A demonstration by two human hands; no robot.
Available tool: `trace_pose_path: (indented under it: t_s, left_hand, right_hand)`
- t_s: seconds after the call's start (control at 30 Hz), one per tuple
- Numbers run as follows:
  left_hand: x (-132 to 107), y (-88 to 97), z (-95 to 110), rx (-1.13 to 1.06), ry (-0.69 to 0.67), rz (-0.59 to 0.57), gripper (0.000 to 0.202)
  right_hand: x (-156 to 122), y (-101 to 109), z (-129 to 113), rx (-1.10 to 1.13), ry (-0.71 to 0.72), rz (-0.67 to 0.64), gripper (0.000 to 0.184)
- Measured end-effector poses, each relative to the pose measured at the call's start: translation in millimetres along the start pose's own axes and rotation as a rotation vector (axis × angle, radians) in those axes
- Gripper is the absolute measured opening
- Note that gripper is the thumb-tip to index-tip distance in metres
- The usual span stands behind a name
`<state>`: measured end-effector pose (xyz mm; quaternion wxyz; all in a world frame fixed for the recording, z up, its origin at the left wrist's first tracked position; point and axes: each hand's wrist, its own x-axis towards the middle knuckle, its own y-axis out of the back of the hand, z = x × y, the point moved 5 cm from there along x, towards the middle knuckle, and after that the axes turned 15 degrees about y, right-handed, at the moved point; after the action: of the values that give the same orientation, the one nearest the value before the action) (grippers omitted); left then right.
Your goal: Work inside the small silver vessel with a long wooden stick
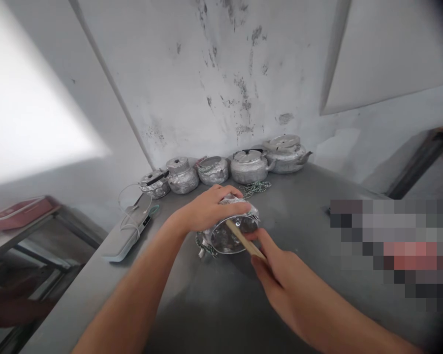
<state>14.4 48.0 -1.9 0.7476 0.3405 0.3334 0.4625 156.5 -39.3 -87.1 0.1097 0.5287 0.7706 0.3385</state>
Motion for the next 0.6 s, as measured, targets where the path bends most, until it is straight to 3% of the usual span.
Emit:
trace_pose_path:
  t_s: [0.5, 0.6]
  left_hand:
    - [-1.9, 0.2, 3.8, 0.018, -0.005, -0.003, 0.055]
    - [-1.3, 0.0, 3.0, 0.021, 0.007, -0.003, 0.056]
  right_hand:
    - [-2.5, -0.3, -2.6, -0.002, -0.009, -0.015, 0.029]
    - [-2.1, 0.3, -2.4, -0.033, 0.019, -0.009, 0.037]
